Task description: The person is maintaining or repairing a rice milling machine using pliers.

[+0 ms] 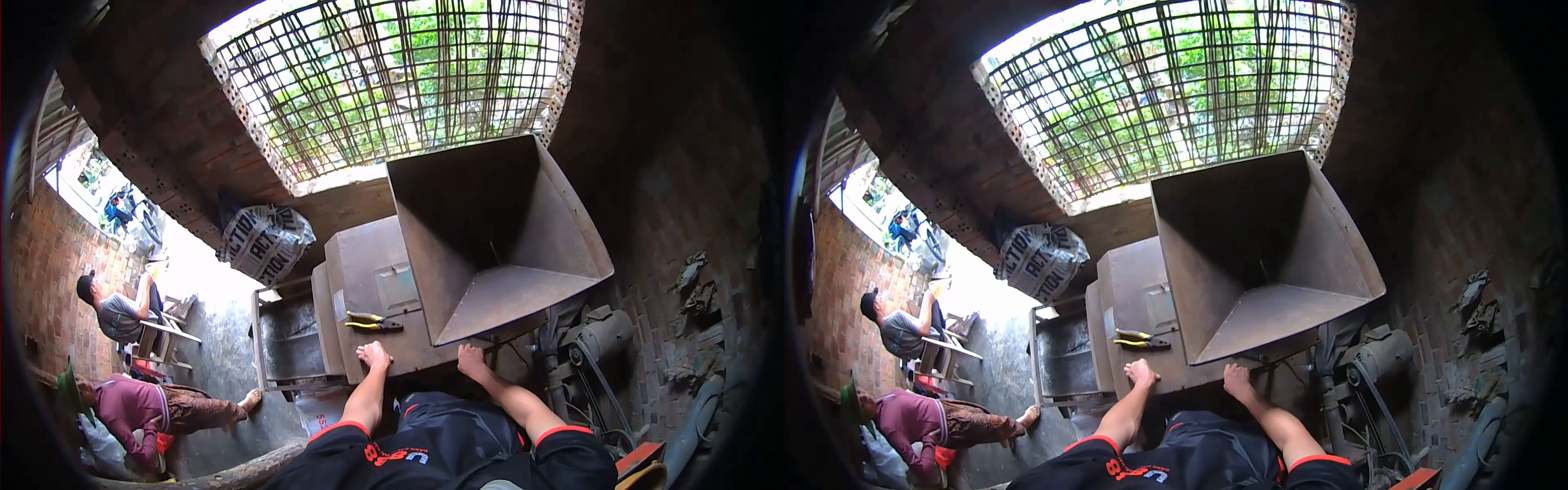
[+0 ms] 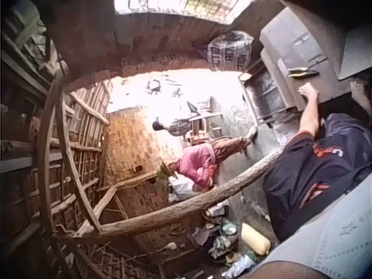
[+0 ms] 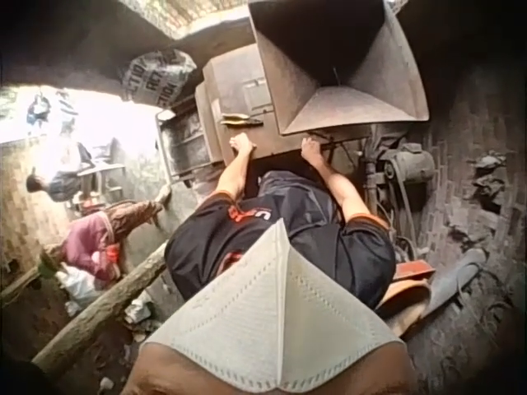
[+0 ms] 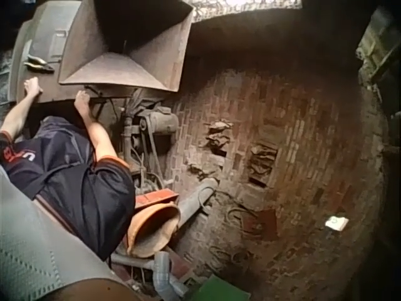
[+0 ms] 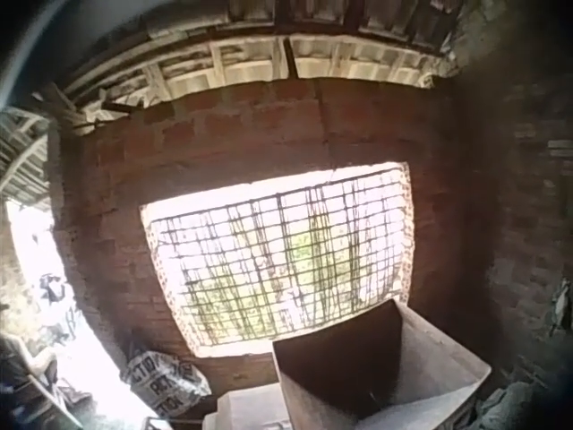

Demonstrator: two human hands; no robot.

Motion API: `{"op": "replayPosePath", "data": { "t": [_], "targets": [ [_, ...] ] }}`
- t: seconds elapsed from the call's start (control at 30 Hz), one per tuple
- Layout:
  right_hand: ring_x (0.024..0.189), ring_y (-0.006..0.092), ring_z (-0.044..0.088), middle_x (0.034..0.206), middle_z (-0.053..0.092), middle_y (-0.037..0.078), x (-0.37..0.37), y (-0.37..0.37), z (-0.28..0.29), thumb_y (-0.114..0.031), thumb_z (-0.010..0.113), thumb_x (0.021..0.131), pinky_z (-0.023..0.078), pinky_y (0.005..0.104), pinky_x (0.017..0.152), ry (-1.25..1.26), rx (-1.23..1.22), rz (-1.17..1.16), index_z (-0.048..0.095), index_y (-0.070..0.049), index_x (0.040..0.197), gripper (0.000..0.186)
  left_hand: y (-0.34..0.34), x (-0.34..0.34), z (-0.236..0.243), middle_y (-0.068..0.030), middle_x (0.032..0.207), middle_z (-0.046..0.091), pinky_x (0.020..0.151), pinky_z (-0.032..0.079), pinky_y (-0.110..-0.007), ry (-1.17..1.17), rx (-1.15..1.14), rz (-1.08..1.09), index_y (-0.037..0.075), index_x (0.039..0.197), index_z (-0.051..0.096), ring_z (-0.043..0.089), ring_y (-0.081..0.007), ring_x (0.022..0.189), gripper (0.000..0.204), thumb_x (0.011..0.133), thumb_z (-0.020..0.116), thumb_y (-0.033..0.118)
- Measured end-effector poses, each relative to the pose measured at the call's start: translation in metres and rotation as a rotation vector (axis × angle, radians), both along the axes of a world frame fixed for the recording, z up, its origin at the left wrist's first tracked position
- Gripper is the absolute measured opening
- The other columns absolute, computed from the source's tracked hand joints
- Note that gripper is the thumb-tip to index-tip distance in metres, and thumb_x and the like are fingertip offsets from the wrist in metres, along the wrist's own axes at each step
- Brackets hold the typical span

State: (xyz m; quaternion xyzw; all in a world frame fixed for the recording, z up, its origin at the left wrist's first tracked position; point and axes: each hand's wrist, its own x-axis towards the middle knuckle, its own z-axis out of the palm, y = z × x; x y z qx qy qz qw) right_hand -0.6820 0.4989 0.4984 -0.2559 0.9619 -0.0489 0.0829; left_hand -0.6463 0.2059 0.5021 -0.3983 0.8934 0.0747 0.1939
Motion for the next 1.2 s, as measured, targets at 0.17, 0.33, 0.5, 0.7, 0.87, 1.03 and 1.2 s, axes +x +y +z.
{"op": "replayPosePath", "data": {
  "t": [0.17, 0.33, 0.5, 0.7, 0.87, 1.03, 1.2],
  "targets": [
    [0.079, 0.0365, 0.064, 0.081, 0.065, 0.02, -0.005, -0.008, -0.002, -0.014, 0.05, 0.074, 0.051, 0.0452, 0.071, -0.284, -0.065, -0.399, 0.065, 0.001, 0.082, 0.023, 0.006, -0.003, 0.006, -0.0187, 0.12, 0.054, 0.097, 0.038, -0.048, -0.033, 0.028, 0.025, 0.008, 0.1, 0.068, 0.041, -0.0398, 0.121, 0.059, 0.05, 0.087, 0.031],
    [0.079, 0.0356, 0.064, 0.081, 0.064, 0.019, -0.004, -0.002, 0.016, -0.022, 0.053, 0.08, 0.05, 0.0478, 0.071, -0.163, -0.047, -0.243, 0.063, 0.001, 0.087, 0.026, 0.01, -0.009, 0.004, -0.0173, 0.116, 0.056, 0.096, 0.039, -0.047, 0.007, -0.049, 0.015, 0.008, 0.098, 0.069, 0.045, -0.0375, 0.117, 0.056, 0.05, 0.087, 0.031],
    [0.066, 0.0298, 0.064, 0.077, 0.058, 0.014, -0.009, 0.013, 0.011, -0.016, 0.055, 0.08, 0.051, 0.0411, 0.055, 0.068, -0.007, 0.046, 0.051, -0.005, 0.088, 0.014, 0.009, -0.015, 0.01, -0.017, 0.111, 0.059, 0.093, 0.04, -0.047, -0.018, -0.04, -0.005, 0.01, 0.094, 0.07, 0.046, -0.0352, 0.115, 0.052, 0.049, 0.087, 0.031],
    [0.06, 0.0275, 0.063, 0.065, 0.059, 0.012, -0.021, 0.019, 0.018, -0.015, 0.055, 0.073, 0.049, 0.0412, 0.049, 0.065, -0.042, 0.249, 0.052, -0.008, 0.077, 0.008, 0.002, -0.014, 0.004, -0.0123, 0.105, 0.063, 0.087, 0.044, -0.046, -0.042, -0.037, -0.041, 0.012, 0.091, 0.071, 0.05, -0.0349, 0.11, 0.05, 0.047, 0.088, 0.03],
    [0.058, 0.0334, 0.064, 0.06, 0.062, 0.019, -0.014, 0.015, 0.011, -0.02, 0.053, 0.068, 0.05, 0.0456, 0.052, -0.084, -0.131, 0.093, 0.066, -0.005, 0.059, 0.022, 0.002, -0.006, 0.003, -0.0129, 0.101, 0.064, 0.085, 0.045, -0.045, -0.007, -0.016, -0.06, 0.01, 0.087, 0.071, 0.053, -0.0343, 0.106, 0.049, 0.045, 0.088, 0.03],
    [0.063, 0.0349, 0.064, 0.065, 0.063, 0.017, -0.002, 0.001, 0.018, -0.028, 0.048, 0.086, 0.05, 0.0464, 0.058, -0.123, -0.119, -0.126, 0.068, -0.006, 0.071, 0.033, 0.002, 0.0, -0.002, -0.0109, 0.097, 0.066, 0.088, 0.043, -0.04, -0.045, -0.05, -0.095, 0.009, 0.091, 0.07, 0.056, -0.029, 0.103, 0.056, 0.045, 0.089, 0.035],
    [0.071, 0.0244, 0.062, 0.08, 0.058, 0.011, -0.002, 0.001, 0.007, -0.01, 0.051, 0.08, 0.051, 0.0372, 0.057, 0.185, 0.124, 0.164, 0.052, -0.009, 0.088, 0.008, 0.009, -0.001, 0.015, -0.008, 0.09, 0.065, 0.079, 0.045, -0.04, 0.102, -0.106, -0.121, 0.014, 0.077, 0.069, 0.056, -0.0281, 0.094, 0.036, 0.047, 0.082, 0.028]
  ]
}}
